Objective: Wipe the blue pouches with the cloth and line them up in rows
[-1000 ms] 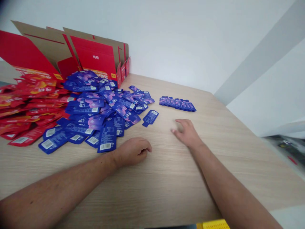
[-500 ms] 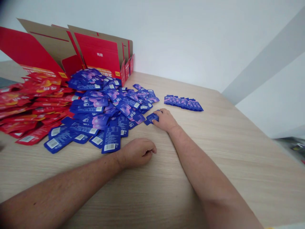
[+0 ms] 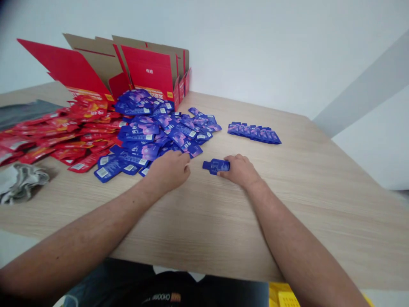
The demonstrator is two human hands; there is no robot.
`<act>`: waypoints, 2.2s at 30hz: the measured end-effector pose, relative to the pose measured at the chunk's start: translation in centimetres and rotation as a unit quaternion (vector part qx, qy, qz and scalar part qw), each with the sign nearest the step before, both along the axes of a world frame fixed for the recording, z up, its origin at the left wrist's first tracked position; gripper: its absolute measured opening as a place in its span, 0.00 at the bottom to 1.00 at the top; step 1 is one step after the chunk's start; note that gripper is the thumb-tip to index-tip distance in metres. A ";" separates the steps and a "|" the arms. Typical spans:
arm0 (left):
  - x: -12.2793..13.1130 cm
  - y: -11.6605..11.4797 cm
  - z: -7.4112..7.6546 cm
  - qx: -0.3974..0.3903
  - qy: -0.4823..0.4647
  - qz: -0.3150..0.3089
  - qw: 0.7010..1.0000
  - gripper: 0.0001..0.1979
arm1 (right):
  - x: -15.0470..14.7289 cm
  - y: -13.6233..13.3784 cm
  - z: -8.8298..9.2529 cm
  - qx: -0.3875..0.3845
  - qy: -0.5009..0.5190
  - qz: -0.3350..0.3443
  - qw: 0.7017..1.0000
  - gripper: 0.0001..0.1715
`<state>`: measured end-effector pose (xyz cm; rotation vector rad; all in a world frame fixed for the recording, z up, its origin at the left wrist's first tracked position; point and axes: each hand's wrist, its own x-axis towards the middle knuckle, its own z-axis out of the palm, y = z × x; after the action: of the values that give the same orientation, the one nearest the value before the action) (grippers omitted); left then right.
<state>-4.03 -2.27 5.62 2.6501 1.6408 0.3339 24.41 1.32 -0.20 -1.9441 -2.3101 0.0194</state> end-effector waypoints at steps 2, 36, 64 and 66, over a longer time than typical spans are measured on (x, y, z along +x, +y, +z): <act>-1.4 -0.1 0.5 0.002 0.053 0.082 0.995 0.15 | 0.5 -1.3 0.4 0.006 -0.008 0.004 1.000 0.31; 1.7 -5.7 -0.6 -0.160 -0.062 -0.054 0.984 0.33 | 1.6 -7.1 2.0 -0.088 0.126 0.078 0.985 0.33; 5.6 -6.4 -2.0 -0.167 -0.046 -0.084 0.981 0.28 | -2.2 -8.8 3.9 -0.180 0.071 0.025 0.981 0.26; 6.5 -6.0 -2.1 -0.163 -0.051 -0.093 0.981 0.28 | -1.5 -8.5 3.9 -0.179 0.064 0.022 0.982 0.22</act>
<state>2.46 -8.24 3.47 2.4674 1.2783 0.1741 22.96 -7.23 3.67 -1.9705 -2.3911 0.5849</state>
